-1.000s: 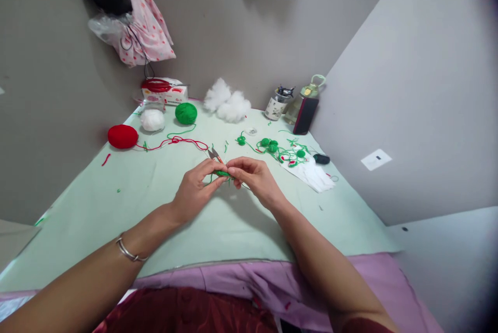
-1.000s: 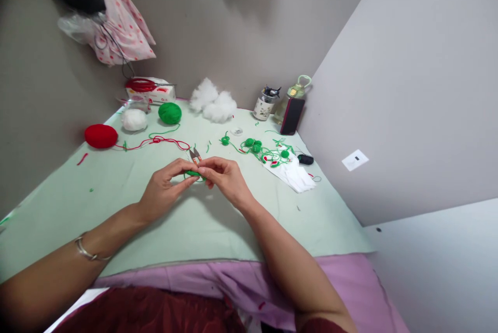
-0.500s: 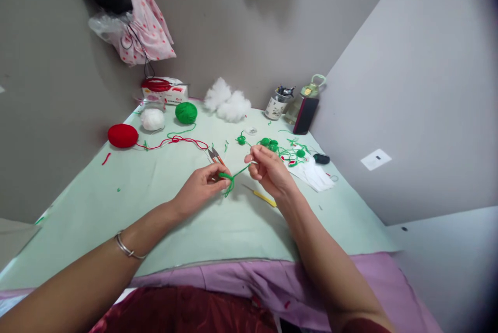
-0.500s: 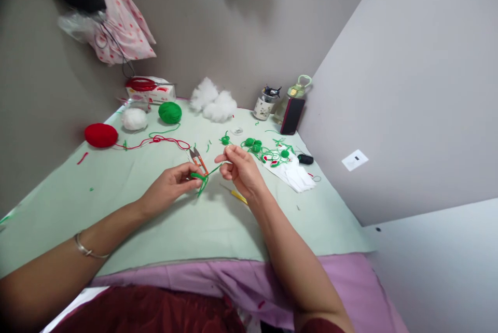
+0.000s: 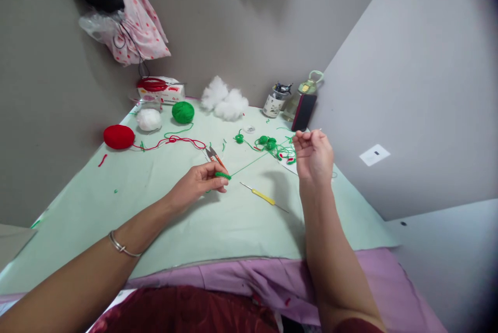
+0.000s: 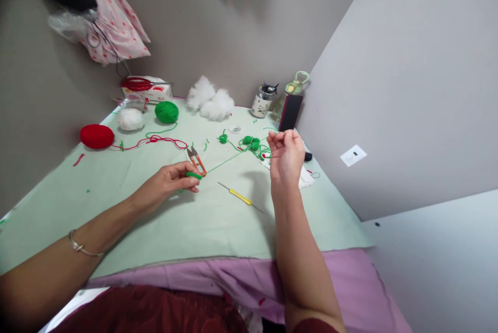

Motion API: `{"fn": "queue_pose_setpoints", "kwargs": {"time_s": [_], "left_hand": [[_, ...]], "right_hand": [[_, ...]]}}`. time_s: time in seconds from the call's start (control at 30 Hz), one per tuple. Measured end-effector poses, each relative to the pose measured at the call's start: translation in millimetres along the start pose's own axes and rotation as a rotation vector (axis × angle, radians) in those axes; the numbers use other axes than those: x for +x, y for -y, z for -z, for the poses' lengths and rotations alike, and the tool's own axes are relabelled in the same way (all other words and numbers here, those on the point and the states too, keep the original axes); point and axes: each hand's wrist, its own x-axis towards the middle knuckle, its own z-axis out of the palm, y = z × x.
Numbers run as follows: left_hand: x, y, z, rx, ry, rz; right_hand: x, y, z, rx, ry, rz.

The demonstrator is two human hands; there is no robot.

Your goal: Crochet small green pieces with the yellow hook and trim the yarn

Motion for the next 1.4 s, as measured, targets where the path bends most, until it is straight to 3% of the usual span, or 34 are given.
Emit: {"fn": "queue_pose_setpoints", "kwargs": {"time_s": [0.1,0.23,0.43,0.53,0.8,1.1,1.23,1.4], "left_hand": [[1.1,0.0,1.2,-0.009,-0.004,0.007],[0.7,-1.7,3.2,-0.003,-0.022,0.0],[-1.4,-8.0,3.4,0.003,-0.086,-0.044],[-0.6,-10.2,2.9,-0.001,-0.096,-0.058],[1.7,-6.8,5.2,0.012,-0.117,-0.07],[-1.2,-6.7,4.7,0.045,-0.131,-0.072],[-0.6,-4.7,4.5,0.007,-0.126,-0.054],[0.1,-2.1,4.6,-0.076,-0.115,-0.018]], "right_hand": [[-10.2,1.6,-15.1,-0.067,0.072,0.003],[-31.2,5.9,-36.6,-0.303,0.32,0.018],[-60.8,5.4,-50.6,-0.691,0.75,0.262],[-65.9,0.1,-50.8,-0.808,0.877,0.346],[-65.3,-7.4,-47.4,-0.883,0.931,0.451],[-68.2,-4.1,-50.8,-0.901,0.968,0.436],[-72.1,-5.9,-56.7,-0.868,0.96,0.343],[-75.5,-12.1,-62.8,-0.715,0.893,0.11]]}}
